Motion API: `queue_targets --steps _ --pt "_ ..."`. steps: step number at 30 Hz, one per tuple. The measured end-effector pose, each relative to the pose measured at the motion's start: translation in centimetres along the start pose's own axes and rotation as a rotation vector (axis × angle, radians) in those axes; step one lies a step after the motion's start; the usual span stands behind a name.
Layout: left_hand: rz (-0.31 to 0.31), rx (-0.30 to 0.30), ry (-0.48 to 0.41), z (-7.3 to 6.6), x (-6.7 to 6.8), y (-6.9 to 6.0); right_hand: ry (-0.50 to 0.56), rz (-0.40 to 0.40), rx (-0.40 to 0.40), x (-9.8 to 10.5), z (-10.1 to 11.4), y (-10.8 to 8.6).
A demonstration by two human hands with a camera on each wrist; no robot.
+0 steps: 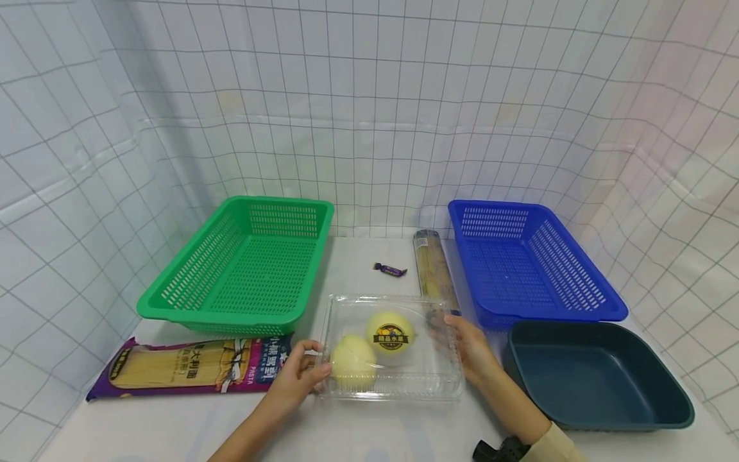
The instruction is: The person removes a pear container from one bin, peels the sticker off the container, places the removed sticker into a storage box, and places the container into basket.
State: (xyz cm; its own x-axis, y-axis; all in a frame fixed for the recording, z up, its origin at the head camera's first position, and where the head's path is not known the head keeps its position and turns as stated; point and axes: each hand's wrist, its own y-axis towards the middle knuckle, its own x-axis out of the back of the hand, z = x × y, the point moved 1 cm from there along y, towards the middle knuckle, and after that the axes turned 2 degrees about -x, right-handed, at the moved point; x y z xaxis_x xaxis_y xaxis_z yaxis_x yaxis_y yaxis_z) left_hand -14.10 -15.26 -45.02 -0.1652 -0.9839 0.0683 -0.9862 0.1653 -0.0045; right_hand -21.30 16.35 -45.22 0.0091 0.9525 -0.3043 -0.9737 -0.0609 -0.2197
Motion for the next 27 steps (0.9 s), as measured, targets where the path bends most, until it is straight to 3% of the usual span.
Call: queue_targets --steps 5,17,27 --pt "0.028 0.021 0.014 0.0 0.0 0.0 -0.09 -0.059 0.017 0.0 0.0 0.2" --pt "0.011 0.053 0.024 -0.2 -0.4 -0.1 -0.192 -0.111 0.06 -0.6 1.3 -0.7" --pt "0.015 0.021 0.006 0.0 -0.3 0.1 -0.349 -0.139 0.143 -0.9 2.2 -1.2"
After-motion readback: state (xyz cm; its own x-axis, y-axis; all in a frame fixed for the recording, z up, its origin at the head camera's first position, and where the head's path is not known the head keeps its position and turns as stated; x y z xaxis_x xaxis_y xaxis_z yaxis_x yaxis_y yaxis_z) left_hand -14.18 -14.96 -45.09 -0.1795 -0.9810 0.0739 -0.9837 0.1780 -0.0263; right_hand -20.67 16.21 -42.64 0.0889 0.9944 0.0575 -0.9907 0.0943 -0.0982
